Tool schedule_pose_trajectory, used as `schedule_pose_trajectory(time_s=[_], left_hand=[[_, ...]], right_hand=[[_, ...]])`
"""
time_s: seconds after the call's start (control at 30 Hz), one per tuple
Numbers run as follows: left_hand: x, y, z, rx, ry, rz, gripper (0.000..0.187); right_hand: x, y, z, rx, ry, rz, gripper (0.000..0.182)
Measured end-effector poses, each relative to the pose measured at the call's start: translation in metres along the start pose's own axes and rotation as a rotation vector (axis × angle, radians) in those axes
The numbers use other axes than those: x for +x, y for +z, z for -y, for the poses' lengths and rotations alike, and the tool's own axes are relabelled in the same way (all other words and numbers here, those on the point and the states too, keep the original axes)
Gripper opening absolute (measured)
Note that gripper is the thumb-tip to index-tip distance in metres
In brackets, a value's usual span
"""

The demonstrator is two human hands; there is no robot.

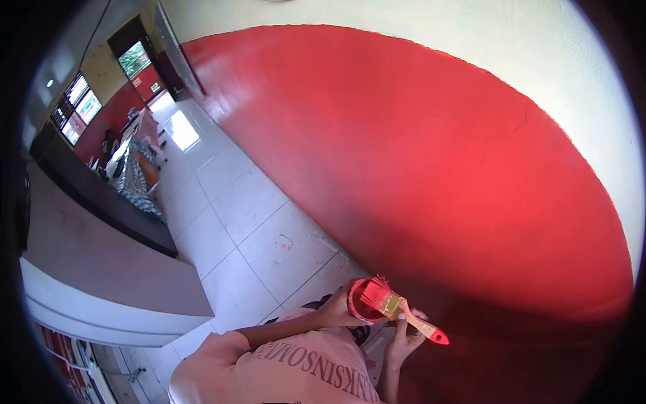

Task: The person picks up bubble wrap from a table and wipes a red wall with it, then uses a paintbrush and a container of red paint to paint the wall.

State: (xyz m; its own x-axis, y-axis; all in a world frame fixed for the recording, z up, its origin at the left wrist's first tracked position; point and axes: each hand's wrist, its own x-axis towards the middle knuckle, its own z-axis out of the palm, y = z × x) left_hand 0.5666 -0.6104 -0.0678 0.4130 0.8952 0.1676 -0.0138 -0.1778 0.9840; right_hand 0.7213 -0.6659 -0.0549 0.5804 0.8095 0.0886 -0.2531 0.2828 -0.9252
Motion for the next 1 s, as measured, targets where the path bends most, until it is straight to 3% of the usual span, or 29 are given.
schedule_pose_trajectory(time_s=[0.13,0.27,0.43,0.6,0.73,1.0], left_hand=[[-0.027,-0.015,0.011,0.062,0.032,-0.166,0.092],[-0.031,-0.023,0.009,0.048,0.066,-0.225,0.082],[-0.026,-0.050,-0.002,-0.010,0.091,-0.089,0.080],[-0.065,-0.135,0.001,0.041,0.122,-0.034,0.079],[-0.103,-0.210,0.002,0.073,0.114,-0.088,0.081],[-0.136,-0.278,0.003,0.111,0.162,-0.222,0.077]], right_hand=[[-0.004,0.018,0.004,0.031,0.070,0.100,0.022],[-0.009,0.027,-0.002,0.045,0.107,0.126,0.024],[-0.019,0.043,-0.005,0.128,0.299,0.039,0.026],[-0.080,0.104,-0.027,0.213,0.478,-0.074,0.033],[-0.131,0.157,-0.060,0.322,0.643,0.019,0.034],[-0.159,0.218,-0.083,0.598,0.958,0.085,0.027]])
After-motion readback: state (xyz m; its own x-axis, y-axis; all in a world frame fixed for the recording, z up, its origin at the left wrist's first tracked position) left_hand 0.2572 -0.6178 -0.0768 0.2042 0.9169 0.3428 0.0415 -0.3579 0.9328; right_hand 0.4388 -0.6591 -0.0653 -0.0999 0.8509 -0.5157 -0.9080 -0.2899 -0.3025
